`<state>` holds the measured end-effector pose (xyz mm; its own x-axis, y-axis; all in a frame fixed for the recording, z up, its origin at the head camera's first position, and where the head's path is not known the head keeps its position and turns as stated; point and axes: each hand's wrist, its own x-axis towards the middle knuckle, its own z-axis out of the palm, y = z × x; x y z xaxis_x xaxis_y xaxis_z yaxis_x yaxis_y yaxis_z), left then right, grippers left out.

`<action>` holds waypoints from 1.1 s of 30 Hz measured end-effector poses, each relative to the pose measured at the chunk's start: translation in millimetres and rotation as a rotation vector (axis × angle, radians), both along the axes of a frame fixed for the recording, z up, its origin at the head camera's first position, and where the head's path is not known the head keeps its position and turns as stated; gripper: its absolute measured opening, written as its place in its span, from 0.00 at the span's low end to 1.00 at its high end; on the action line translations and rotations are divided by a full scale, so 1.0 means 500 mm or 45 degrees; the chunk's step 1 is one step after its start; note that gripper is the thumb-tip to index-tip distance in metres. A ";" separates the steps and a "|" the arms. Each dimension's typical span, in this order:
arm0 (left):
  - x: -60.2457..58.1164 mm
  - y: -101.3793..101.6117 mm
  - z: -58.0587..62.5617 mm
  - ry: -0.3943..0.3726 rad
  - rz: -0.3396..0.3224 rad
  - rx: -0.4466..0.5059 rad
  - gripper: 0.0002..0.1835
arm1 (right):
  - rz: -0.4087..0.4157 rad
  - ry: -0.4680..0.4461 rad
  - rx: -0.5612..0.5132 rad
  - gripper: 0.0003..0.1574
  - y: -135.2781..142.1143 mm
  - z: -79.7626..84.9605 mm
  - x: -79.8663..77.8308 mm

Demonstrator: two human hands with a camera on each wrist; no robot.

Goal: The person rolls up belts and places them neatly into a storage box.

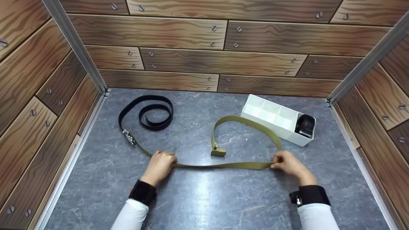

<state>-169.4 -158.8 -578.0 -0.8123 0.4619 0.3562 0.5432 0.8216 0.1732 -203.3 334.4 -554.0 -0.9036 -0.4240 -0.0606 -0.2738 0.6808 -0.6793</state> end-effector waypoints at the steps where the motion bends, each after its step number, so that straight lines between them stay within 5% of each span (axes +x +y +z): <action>1: 0.002 -0.005 0.000 -0.017 0.028 -0.009 0.06 | -0.021 0.016 0.022 0.11 0.002 -0.001 0.000; 6: 0.010 -0.012 0.003 -0.076 0.072 -0.027 0.06 | -0.062 0.082 0.185 0.12 -0.019 0.005 0.010; 12: 0.020 0.017 0.004 -0.091 0.051 -0.048 0.05 | 0.090 0.183 0.389 0.27 -0.142 0.037 0.055; 19: 0.030 0.078 0.004 -0.092 -0.039 -0.011 0.06 | 0.340 0.098 0.355 0.30 -0.293 0.039 0.120; 23: 0.033 0.089 0.003 -0.113 -0.046 0.040 0.07 | 0.367 0.080 0.394 0.26 -0.322 0.029 0.128; 27: 0.028 0.057 0.009 -0.075 0.191 0.131 0.13 | 0.322 0.127 0.371 0.19 -0.318 0.022 0.122; 30: 0.017 0.012 0.020 -0.062 0.550 0.224 0.20 | 0.329 0.159 0.340 0.17 -0.309 0.020 0.116; 33: 0.005 -0.034 0.033 -0.212 0.900 0.276 0.28 | 0.344 0.184 0.317 0.16 -0.304 0.019 0.114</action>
